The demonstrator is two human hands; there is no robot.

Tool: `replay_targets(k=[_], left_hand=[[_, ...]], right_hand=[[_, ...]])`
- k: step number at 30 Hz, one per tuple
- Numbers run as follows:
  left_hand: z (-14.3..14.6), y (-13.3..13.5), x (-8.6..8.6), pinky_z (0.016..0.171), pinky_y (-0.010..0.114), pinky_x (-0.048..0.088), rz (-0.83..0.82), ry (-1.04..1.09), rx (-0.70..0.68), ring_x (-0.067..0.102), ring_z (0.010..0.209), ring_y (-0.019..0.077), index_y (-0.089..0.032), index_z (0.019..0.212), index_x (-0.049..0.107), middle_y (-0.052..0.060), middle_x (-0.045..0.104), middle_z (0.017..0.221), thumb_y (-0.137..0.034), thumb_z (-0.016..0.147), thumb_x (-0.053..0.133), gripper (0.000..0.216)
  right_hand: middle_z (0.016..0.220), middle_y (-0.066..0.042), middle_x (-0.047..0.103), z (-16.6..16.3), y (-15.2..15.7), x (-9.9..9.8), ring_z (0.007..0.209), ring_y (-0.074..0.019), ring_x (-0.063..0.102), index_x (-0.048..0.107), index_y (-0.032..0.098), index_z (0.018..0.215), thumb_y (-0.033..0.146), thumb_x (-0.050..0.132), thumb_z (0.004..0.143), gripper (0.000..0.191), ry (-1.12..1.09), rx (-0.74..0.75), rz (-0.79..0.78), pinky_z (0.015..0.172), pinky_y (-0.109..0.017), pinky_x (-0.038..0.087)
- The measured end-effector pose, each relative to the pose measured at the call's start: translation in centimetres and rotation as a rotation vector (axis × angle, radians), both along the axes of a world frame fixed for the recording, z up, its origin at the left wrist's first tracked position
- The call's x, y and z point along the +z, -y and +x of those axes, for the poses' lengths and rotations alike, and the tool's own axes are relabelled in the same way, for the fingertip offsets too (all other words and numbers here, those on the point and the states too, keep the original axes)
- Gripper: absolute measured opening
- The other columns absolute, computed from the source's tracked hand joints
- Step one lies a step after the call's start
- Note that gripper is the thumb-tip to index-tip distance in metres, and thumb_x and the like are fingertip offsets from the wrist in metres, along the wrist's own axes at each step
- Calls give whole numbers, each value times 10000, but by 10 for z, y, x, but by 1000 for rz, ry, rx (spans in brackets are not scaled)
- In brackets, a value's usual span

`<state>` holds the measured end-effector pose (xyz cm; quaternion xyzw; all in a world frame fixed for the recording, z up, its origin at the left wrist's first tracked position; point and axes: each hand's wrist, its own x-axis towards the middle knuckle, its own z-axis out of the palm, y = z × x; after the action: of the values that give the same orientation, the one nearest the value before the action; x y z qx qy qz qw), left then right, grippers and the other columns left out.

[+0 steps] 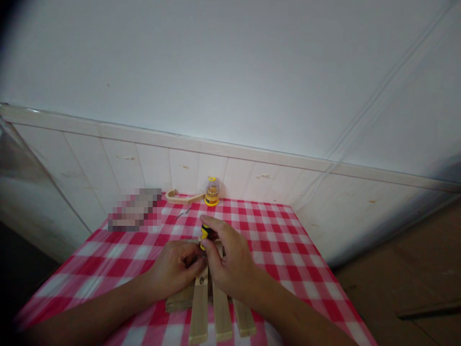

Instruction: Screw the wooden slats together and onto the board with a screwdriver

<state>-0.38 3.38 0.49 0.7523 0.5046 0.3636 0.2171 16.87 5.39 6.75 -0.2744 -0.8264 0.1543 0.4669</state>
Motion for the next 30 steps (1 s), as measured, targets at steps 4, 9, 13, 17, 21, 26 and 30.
replay_targets(k=[4,9,13,17,21,26,30], left_hand=[[0,0,-1,534,216,249,-2,-4,9,464,513,85,-171,633,592,-37,564,567,-200,829,576,199],[0,0,-3,523,220,230,8,-6,12,433,490,78,-171,622,591,-46,541,542,-193,827,578,206],[0,0,-4,524,216,240,15,-4,16,448,492,79,-170,640,616,-47,549,542,-188,821,581,185],[0,0,-2,515,215,236,-2,1,18,451,485,78,-171,627,618,-48,549,534,-187,815,577,194],[1,1,0,515,215,239,10,-1,15,448,485,78,-172,626,611,-50,544,534,-197,828,568,208],[1,0,-2,517,219,231,30,-2,19,450,482,77,-171,597,575,-48,536,527,-182,823,566,226],[1,-1,-4,511,220,213,49,0,20,442,481,77,-169,583,538,-41,536,532,-219,845,574,269]], right_hand=[[1185,-82,748,1,-1,2,985,-209,753,578,275,1353,81,605,907,487,12,-1,16,833,-325,637],[1180,-80,752,1,-2,5,977,-217,752,585,282,1338,102,628,908,468,18,-22,25,839,-344,637],[1154,-71,759,1,-4,4,944,-216,755,594,288,1324,117,660,899,463,10,-51,45,818,-332,633],[1104,-73,761,0,-6,-1,911,-216,750,609,274,1292,153,698,898,422,-9,-79,76,794,-330,627],[989,-55,752,-1,-7,-3,814,-197,731,627,258,1247,194,706,908,354,-15,-75,94,710,-307,614],[982,-49,735,-1,-7,-2,820,-198,722,600,266,1256,187,703,907,372,-8,-63,112,721,-315,615],[1150,-96,717,-1,-1,-1,984,-220,725,539,253,1341,147,626,925,437,31,-6,77,814,-345,623]])
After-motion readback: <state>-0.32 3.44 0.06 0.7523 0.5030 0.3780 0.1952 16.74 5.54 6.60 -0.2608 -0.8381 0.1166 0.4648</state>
